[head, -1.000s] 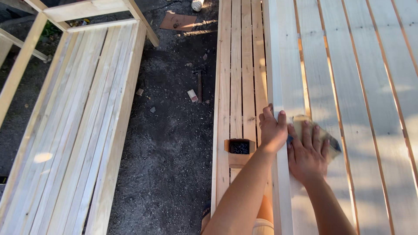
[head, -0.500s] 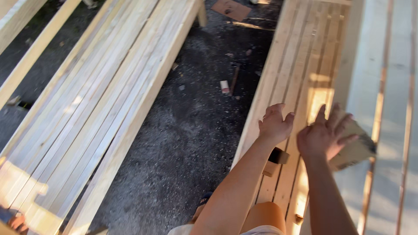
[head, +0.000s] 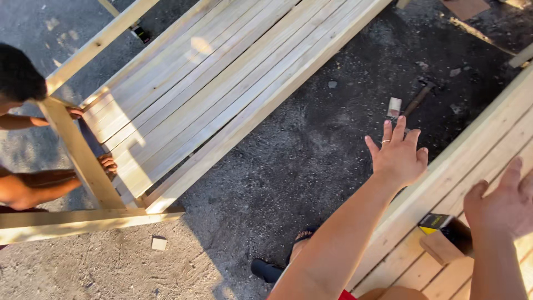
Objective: The person sands the slatted surface of a wooden bench frame using a sanding block, rubbing along the slats and then working along the edge rail and corners. They move around the frame to sand different sections, at one point picking up the block after setting it down and continuing on the edge boards.
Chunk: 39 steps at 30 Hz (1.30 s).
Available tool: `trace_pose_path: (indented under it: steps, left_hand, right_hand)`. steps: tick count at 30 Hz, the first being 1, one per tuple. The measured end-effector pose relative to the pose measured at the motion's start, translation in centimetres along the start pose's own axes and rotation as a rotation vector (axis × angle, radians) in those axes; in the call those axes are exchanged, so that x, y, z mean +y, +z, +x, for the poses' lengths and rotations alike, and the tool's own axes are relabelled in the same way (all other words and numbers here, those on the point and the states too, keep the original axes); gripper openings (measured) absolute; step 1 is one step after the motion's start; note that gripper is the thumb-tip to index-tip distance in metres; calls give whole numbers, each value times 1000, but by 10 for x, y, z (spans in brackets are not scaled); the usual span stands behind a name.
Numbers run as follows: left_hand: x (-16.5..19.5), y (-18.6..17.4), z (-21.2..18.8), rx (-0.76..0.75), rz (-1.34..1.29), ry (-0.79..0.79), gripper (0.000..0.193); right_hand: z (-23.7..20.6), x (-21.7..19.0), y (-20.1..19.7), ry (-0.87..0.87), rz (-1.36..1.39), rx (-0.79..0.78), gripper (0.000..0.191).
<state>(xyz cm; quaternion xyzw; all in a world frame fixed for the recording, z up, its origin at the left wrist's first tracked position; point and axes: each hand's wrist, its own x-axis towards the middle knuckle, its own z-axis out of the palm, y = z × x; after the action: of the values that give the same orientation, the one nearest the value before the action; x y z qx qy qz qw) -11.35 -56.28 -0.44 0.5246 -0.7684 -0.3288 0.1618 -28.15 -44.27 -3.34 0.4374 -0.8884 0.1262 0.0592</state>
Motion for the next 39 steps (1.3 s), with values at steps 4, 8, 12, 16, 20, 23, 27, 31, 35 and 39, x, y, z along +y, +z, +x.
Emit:
trace_pose_path:
  steps: [4, 8, 12, 16, 20, 23, 27, 31, 35, 39]
  left_hand:
    - [-72, -69, -5, 127, 7, -17, 62]
    - [-115, -126, -17, 199, -26, -163, 58]
    - [-113, -143, -19, 190, -66, -170, 59]
    - [-103, -145, -8, 203, -36, -150, 60]
    - [-106, -154, -9, 190, 8, -150, 60]
    - [-113, -169, -9, 181, 57, -173, 60]
    - [-113, -174, -7, 150, 121, -193, 60]
    - [-98, -149, 5, 109, 110, -114, 56]
    - [-63, -92, 27, -4, 171, -15, 55]
    - [-14, -11, 40, -119, 194, 165, 55]
  right_hand:
    - [-13, -105, 5, -114, 94, -16, 72]
    - [-25, -175, -4, -280, 126, -4, 75]
    - [-18, -187, -21, -331, 134, -11, 73]
    - [-5, -193, -14, -362, 131, 1, 83]
    - [-6, -219, 5, -389, 150, -48, 83]
    - [-7, -238, 8, -397, 128, -97, 84]
    - [-7, -247, 3, -351, 78, -166, 84]
    - [-13, -233, 7, -277, -14, -290, 81]
    - [-20, -179, 13, -146, 56, -306, 81]
    - [-6, -91, 12, 42, 36, -260, 83]
